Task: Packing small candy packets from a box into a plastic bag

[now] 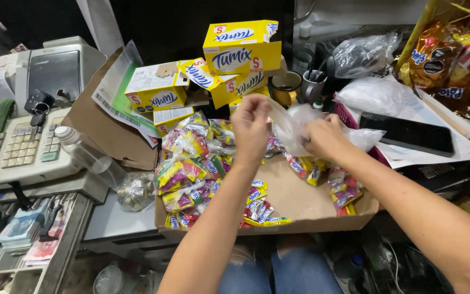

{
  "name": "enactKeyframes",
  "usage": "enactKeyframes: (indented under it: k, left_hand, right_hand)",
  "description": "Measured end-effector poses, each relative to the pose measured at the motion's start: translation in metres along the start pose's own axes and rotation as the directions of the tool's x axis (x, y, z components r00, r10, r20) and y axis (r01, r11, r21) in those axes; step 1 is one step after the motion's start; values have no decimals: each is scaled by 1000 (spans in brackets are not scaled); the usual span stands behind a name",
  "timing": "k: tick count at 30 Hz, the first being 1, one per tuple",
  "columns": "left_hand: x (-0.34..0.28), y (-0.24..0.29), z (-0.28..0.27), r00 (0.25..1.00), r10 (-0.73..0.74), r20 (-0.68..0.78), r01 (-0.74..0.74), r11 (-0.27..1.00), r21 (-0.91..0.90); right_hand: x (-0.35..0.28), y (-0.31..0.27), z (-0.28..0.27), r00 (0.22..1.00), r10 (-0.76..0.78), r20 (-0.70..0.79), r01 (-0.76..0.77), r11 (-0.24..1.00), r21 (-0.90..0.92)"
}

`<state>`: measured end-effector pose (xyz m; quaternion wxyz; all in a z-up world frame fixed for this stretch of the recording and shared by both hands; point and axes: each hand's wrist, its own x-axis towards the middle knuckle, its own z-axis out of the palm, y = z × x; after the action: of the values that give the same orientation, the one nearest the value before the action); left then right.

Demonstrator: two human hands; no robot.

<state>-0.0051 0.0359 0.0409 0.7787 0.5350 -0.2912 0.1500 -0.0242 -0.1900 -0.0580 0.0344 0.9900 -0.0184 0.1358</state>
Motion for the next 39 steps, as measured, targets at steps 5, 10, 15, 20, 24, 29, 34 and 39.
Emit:
enactKeyframes:
  k: [5, 10, 15, 20, 24, 29, 34, 39]
  left_hand:
    - [22, 68, -25, 995, 101, -6, -101, 994, -30]
    - [21, 66, -50, 990, 134, 36, -136, 989, 55]
    - [6, 44, -54, 986, -39, 163, 24, 996, 91]
    - [-9, 68, -62, 929, -224, 295, 186, 971, 150]
    - [-15, 73, -85, 860, -291, 419, 154, 931, 331]
    - [-17, 89, -100, 789, -516, 333, 440, 853, 280]
    - [-17, 103, -101, 703, -650, 289, 612, 760, 219]
    - [-21, 86, -104, 771, -589, 242, 593, 803, 61]
  right_hand:
    - [1, 2, -7, 986, 21, 165, -25, 999, 24]
    - [-8, -30, -119, 981, 5, 192, -35, 987, 155]
    - [-24, -89, -187, 995, -87, 41, 1, 436, 900]
    - [-25, -102, -194, 983, -184, -26, 97, 389, 916]
    - [-26, -80, -205, 995, -69, -68, 87, 333, 939]
    - [-30, -45, -204, 998, 57, 39, -54, 283, 958]
    - [-40, -25, -199, 989, 84, 121, -134, 177, 975]
    - [-41, -17, -187, 982, 135, 131, -143, 92, 985]
